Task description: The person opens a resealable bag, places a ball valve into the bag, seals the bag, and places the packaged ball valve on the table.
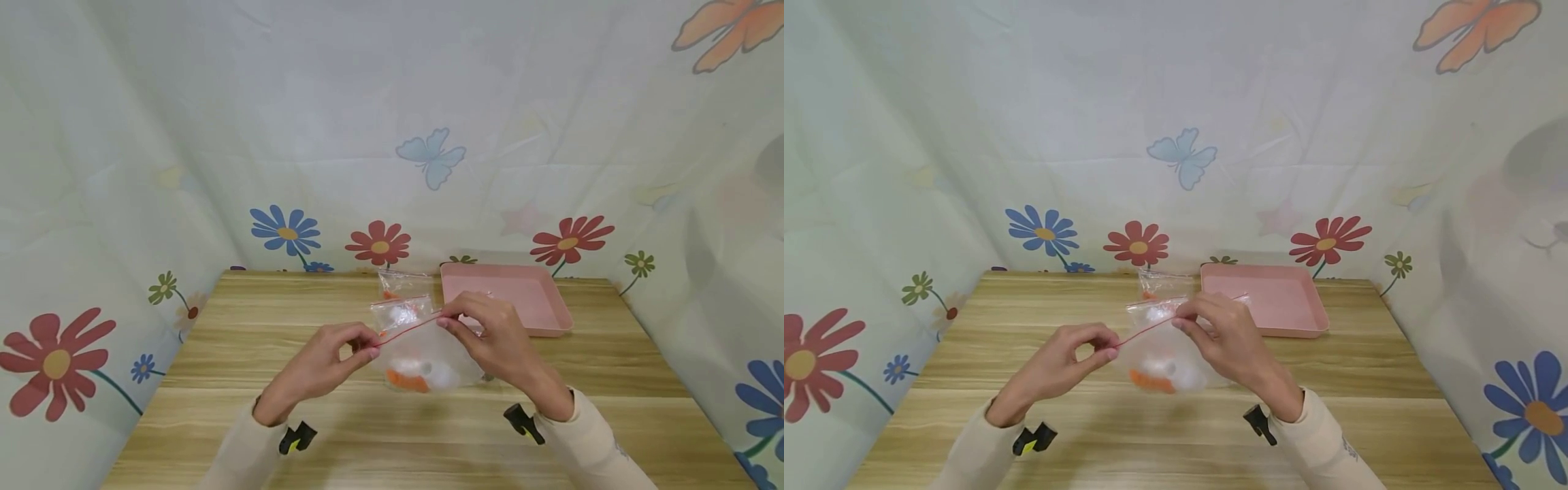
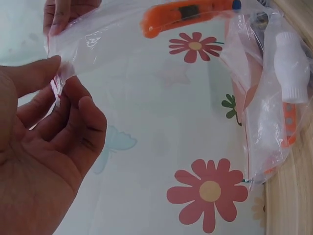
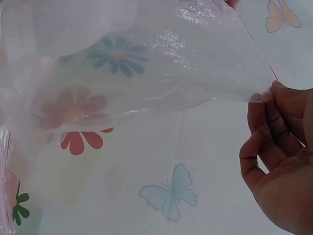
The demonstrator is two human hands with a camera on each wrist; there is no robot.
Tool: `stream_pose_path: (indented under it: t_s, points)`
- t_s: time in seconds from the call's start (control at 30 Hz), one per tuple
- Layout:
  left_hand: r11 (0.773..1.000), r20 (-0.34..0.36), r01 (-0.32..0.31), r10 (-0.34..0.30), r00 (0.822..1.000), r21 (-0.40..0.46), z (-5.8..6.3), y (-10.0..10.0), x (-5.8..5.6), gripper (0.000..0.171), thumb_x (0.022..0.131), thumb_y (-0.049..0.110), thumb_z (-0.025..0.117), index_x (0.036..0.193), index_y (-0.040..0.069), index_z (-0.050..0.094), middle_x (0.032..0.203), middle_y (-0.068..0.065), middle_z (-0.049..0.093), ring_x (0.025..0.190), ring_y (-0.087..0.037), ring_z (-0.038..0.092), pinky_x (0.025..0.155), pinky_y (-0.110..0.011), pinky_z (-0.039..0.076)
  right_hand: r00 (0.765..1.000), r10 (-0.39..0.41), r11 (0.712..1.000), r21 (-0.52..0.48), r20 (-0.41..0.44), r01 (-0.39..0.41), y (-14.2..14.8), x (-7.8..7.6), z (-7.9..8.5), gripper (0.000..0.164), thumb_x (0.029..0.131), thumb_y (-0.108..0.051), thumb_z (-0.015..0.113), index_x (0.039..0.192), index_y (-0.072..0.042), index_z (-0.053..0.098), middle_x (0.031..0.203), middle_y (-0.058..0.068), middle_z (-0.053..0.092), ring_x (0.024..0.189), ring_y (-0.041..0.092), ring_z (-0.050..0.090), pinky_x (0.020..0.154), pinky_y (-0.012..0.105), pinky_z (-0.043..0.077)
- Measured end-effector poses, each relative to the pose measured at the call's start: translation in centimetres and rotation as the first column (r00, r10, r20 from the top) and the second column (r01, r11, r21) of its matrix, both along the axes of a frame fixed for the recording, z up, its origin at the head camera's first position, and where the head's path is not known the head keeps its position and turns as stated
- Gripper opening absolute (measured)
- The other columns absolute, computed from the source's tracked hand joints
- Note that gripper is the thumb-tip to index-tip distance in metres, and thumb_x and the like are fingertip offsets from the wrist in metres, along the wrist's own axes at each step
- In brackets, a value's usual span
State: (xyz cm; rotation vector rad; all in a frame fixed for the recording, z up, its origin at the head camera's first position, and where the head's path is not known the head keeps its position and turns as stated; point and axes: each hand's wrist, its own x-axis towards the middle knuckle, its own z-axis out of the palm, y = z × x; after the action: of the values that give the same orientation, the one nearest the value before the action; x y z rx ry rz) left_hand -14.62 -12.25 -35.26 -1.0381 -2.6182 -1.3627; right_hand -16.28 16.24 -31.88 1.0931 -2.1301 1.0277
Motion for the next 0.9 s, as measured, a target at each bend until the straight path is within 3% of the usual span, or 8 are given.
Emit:
stream_pose_path:
  t_s: [0.3, 0.43, 0.6, 0.9]
  points:
    - [0.996, -0.129, -0.071, 0.076, 0.989, 0.046, 0.1, 0.6, 0.1, 0.005, 0.092, 0.014, 0.068, 0.095, 0.011, 0.069, 0.083, 0.004, 0.065, 0.073, -0.004, 0.055, 0.066, -0.021, 0.051, 1.0, 0.008, 1.0, -0.01, 0.023, -0.008, -0.2, 0.1, 0.0, 0.01, 0.081, -0.005, 0.077, 0.087, -0.012, 0.071, 0.08, -0.004, 0.069, 0.072, 0.006, 0.059, 0.068, 0.016, 0.046]
    - [0.997, -0.108, -0.066, 0.071, 0.992, 0.05, 0.2, 0.9, 0.0, 0.007, 0.092, 0.016, 0.068, 0.099, 0.014, 0.07, 0.085, 0.006, 0.066, 0.075, -0.004, 0.056, 0.068, -0.021, 0.052, 1.0, 0.005, 1.0, -0.017, 0.006, -0.005, -0.2, 0.0, -0.1, 0.012, 0.081, -0.005, 0.077, 0.087, -0.013, 0.07, 0.079, -0.005, 0.068, 0.071, 0.005, 0.058, 0.066, 0.015, 0.044]
    - [0.996, -0.079, -0.066, 0.071, 0.994, 0.063, 0.6, 1.3, 0.0, 0.008, 0.091, 0.014, 0.069, 0.098, 0.013, 0.07, 0.087, 0.004, 0.066, 0.075, -0.007, 0.056, 0.062, -0.02, 0.049, 1.0, 0.009, 1.0, -0.007, 0.007, -0.009, -0.3, 0.0, -0.2, 0.016, 0.078, -0.002, 0.078, 0.086, -0.013, 0.07, 0.078, -0.005, 0.068, 0.07, 0.005, 0.057, 0.063, 0.014, 0.042]
    - [0.997, -0.125, -0.066, 0.07, 0.99, 0.034, 0.3, 1.6, 0.0, 0.009, 0.093, 0.012, 0.066, 0.101, 0.011, 0.065, 0.087, 0.003, 0.061, 0.077, -0.006, 0.053, 0.067, -0.019, 0.049, 1.0, -0.004, 1.0, -0.001, 0.013, 0.004, -0.5, 0.1, -0.2, 0.016, 0.078, -0.001, 0.078, 0.086, -0.012, 0.07, 0.078, -0.004, 0.068, 0.069, 0.005, 0.057, 0.063, 0.014, 0.042]
